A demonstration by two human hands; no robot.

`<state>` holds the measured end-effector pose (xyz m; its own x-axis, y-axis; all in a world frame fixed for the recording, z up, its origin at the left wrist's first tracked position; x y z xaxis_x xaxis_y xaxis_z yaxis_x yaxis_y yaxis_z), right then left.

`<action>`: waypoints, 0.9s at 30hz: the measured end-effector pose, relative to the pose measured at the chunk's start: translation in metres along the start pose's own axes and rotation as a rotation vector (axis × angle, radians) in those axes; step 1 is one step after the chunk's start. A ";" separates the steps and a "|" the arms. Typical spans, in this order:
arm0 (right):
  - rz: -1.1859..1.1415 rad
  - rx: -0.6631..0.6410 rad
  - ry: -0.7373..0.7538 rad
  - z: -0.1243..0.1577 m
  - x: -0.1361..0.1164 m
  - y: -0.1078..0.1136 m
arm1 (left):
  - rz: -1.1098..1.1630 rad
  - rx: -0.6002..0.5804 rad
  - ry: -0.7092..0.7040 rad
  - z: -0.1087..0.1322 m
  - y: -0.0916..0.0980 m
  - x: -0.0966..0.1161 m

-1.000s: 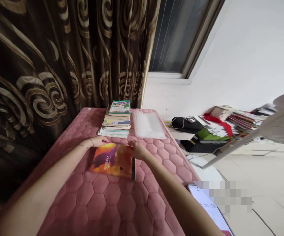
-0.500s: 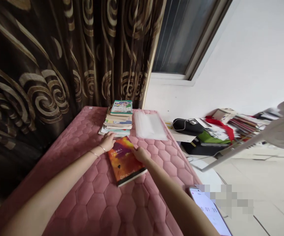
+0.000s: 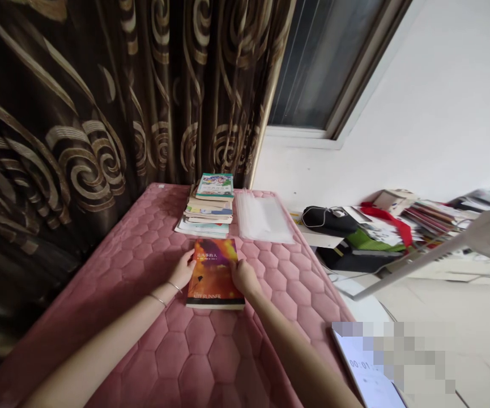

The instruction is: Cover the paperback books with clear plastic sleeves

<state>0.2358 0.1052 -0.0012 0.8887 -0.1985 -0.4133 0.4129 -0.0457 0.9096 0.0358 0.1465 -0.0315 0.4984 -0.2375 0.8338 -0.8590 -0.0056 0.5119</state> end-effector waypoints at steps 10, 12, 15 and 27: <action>0.000 0.072 -0.028 0.014 0.009 0.015 | -0.126 0.019 -0.170 0.017 0.007 0.019; -0.027 0.076 -0.003 0.018 0.012 0.016 | -0.138 0.010 -0.193 0.018 0.007 0.023; -0.061 0.062 0.026 0.024 0.018 0.014 | -0.120 -0.016 -0.227 0.021 0.007 0.031; -0.122 0.100 0.000 0.040 0.023 0.013 | 0.205 0.086 0.182 0.025 0.018 0.002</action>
<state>0.2535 0.0610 0.0023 0.8331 -0.1859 -0.5210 0.4958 -0.1670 0.8523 0.0178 0.1216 -0.0259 0.3195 -0.0643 0.9454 -0.9469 -0.0592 0.3160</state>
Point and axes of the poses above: each hand's wrist, its own z-axis away from the middle knuckle, its own y-axis out of the back of the hand, x = y × z, the point moved 7 cm from there along -z, towards the middle knuckle, and after that the axes turned 6 degrees about -y, right-handed, at the moved point
